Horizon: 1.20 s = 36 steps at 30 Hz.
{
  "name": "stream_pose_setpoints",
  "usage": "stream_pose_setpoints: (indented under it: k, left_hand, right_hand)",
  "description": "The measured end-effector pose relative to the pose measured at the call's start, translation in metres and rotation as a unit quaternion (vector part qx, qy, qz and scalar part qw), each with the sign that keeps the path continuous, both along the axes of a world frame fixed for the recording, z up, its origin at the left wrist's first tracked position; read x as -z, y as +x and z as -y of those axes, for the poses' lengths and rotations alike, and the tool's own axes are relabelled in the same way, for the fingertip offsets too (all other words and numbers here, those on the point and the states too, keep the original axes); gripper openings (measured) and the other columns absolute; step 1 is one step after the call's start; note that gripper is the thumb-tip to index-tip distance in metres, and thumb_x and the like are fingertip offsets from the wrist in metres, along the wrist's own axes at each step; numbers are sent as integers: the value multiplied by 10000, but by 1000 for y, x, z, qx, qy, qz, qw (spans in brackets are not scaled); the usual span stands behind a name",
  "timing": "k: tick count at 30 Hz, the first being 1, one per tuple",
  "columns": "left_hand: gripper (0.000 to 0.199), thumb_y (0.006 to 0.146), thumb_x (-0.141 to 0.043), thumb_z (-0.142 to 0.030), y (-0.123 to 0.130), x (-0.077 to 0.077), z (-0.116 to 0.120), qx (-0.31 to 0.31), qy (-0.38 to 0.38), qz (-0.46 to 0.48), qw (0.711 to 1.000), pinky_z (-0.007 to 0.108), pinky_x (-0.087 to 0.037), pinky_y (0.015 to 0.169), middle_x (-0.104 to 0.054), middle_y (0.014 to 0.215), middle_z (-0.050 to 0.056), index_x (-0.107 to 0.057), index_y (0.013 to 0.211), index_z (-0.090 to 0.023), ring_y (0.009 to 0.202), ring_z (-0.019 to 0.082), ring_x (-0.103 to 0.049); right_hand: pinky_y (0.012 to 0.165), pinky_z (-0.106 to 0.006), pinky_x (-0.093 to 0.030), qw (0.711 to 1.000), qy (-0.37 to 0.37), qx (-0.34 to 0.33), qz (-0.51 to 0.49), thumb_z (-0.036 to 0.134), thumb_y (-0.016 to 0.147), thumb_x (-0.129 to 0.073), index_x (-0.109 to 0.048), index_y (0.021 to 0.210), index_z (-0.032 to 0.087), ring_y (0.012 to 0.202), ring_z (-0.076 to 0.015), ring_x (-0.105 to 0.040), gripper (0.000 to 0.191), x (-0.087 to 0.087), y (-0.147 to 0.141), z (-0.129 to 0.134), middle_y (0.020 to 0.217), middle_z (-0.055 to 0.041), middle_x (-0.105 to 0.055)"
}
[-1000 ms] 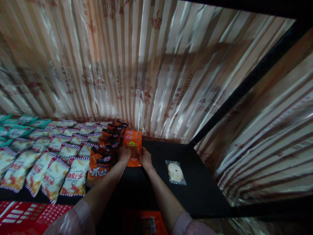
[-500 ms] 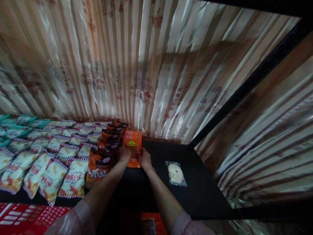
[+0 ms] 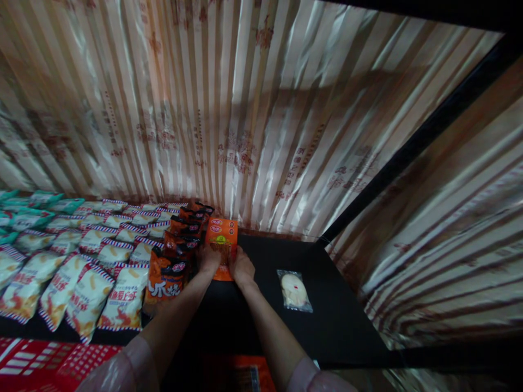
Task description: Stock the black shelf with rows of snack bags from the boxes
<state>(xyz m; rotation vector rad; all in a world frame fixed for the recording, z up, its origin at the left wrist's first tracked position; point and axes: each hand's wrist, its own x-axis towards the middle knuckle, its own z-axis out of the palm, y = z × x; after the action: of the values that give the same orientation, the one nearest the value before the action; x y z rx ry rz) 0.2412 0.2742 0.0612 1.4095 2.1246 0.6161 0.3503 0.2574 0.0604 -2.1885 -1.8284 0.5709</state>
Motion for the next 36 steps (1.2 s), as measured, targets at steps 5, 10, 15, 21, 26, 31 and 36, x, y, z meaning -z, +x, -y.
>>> stream_pose_setpoints:
  k: [5, 10, 15, 21, 26, 31, 36]
  left_hand:
    - [363, 717, -486, -125, 1, 1, 0, 4, 11, -18, 1000, 288, -401, 899, -608, 1135, 164, -593, 1063, -96, 1102, 242, -544]
    - [455, 751, -472, -158, 7, -1, 7, 7, 22, -47, 999, 336, -336, 993, -471, 1302, 196, -518, 1194, -69, 1228, 278, -421]
    - [434, 784, -445, -129, 17, -5, 21, 44, 73, -76, 993, 332, -241, 1070, -404, 1368, 179, -516, 1208, -65, 1310, 264, -299]
    - [373, 806, -447, -138, 33, -6, 43, 100, 150, -75, 981, 338, -267, 1070, -498, 1300, 131, -565, 1159, -103, 1277, 237, -348]
    - [296, 839, -403, -132, 43, -10, 65, 125, 130, -50, 982, 308, -375, 963, -636, 1070, 116, -624, 1034, -106, 1063, 202, -530]
    - [279, 848, -388, -129, 46, -6, 88, 148, 105, -45, 982, 278, -405, 891, -652, 1012, 104, -634, 980, -125, 1009, 185, -555]
    - [291, 847, -377, -131, 48, 2, 107, 161, 93, -50, 981, 283, -396, 902, -652, 999, 102, -631, 987, -127, 1006, 189, -548]
  right_hand:
    - [724, -344, -437, 999, 5, 1, 40, 376, 858, -402, -459, 1185, 204, 899, -238, -619, 373, 0, -2, 3, 1093, -134, -565]
    - [751, -326, -435, 998, 47, 4, 49, 369, 843, -431, -496, 1174, 204, 1011, -254, -547, 375, 2, -1, 8, 1088, -134, -533]
    - [793, -322, -427, 993, 111, -5, 41, 345, 850, -421, -541, 1130, 197, 1019, -245, -511, 338, 5, 2, 15, 1089, -126, -531]
    - [790, -298, -423, 990, 135, -33, 39, 203, 844, -400, -574, 1110, 205, 976, -222, -510, 318, 3, 5, 28, 1066, -107, -562]
    - [793, -272, -415, 989, 140, -49, 22, 214, 851, -411, -608, 1037, 215, 966, -205, -515, 271, 2, 8, 45, 1025, -84, -590]
    - [802, -263, -410, 987, 140, -72, -1, 176, 843, -408, -627, 972, 193, 963, -196, -523, 254, 12, 12, 64, 1016, -86, -607]
    - [826, -272, -408, 986, 141, -80, -24, 158, 833, -399, -624, 1006, 182, 957, -191, -519, 285, 20, 17, 83, 1007, -86, -607]
